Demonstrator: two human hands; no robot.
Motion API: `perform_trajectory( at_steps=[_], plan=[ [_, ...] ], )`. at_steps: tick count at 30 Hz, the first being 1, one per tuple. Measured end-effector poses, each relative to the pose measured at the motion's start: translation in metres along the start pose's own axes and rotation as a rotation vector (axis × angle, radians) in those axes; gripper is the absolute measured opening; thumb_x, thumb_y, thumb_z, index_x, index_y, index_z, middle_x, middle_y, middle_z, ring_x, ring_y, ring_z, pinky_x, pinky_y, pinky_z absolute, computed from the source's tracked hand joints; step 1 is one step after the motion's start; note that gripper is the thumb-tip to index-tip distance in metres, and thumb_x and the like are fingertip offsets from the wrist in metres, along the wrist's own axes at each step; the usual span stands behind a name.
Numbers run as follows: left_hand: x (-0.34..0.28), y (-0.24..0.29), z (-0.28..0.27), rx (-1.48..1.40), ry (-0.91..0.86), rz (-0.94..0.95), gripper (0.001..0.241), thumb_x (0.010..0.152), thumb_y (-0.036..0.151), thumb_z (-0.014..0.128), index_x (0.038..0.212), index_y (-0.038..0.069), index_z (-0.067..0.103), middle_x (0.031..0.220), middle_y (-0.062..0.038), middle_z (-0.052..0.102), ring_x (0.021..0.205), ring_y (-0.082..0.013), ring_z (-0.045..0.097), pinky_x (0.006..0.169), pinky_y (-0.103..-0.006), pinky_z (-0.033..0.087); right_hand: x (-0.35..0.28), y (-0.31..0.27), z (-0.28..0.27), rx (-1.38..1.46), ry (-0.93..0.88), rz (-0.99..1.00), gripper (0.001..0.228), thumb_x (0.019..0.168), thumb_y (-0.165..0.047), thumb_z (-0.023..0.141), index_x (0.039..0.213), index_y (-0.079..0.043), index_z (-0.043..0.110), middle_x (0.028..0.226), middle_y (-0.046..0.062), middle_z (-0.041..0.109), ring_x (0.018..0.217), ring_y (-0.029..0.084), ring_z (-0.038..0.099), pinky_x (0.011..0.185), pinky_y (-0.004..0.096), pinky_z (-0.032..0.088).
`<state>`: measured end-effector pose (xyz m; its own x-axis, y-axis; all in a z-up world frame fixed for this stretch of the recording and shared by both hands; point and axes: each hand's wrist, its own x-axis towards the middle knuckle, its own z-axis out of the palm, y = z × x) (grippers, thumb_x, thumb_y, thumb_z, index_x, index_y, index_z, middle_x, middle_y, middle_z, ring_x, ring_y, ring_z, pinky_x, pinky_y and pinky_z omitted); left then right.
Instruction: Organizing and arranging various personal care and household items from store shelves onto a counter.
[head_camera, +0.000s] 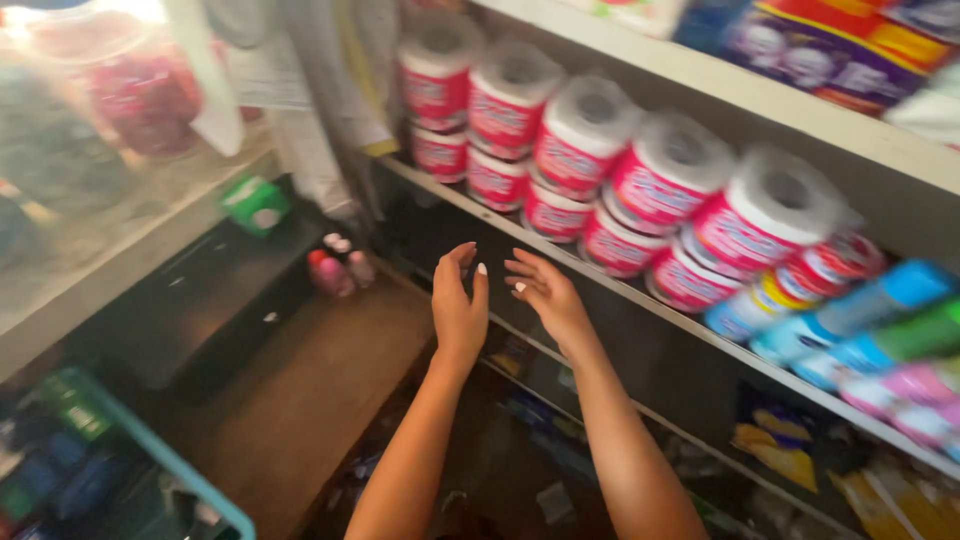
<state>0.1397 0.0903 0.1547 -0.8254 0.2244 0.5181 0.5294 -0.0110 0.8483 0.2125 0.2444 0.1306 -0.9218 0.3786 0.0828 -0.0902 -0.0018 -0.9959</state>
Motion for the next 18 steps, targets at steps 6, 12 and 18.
perform_trajectory(
  at_steps=[6,12,18],
  plan=[
    [-0.032,0.061,0.06,-0.174,-0.114,0.06,0.032,0.1,0.009,0.062,0.13,0.0,0.059,0.117,-0.015,0.068,0.109,-0.0261,0.067,0.096,-0.0356,0.053,-0.077,-0.043,-0.066,0.032,0.125,-0.09,0.05,0.1,-0.004,0.056,0.15,-0.002,0.048,0.138,0.014,0.065,0.121,0.022,0.066,0.101,0.034,0.055],
    [-0.074,0.127,0.116,-0.318,-0.234,0.134,0.031,0.101,0.006,0.061,0.13,-0.001,0.057,0.12,-0.016,0.068,0.111,-0.0265,0.067,0.096,-0.0362,0.053,-0.158,-0.078,-0.129,0.024,0.272,-0.147,0.05,0.1,-0.003,0.057,0.15,-0.002,0.048,0.136,0.014,0.066,0.12,0.022,0.065,0.102,0.035,0.053],
    [-0.123,0.191,0.174,-0.382,-0.367,0.218,0.03,0.1,0.006,0.062,0.129,-0.001,0.058,0.119,-0.016,0.069,0.111,-0.0281,0.068,0.095,-0.0381,0.052,-0.248,-0.126,-0.183,-0.109,0.464,-0.232,0.047,0.101,-0.005,0.058,0.147,-0.003,0.051,0.136,0.012,0.066,0.128,0.02,0.063,0.104,0.035,0.053]
  ],
)
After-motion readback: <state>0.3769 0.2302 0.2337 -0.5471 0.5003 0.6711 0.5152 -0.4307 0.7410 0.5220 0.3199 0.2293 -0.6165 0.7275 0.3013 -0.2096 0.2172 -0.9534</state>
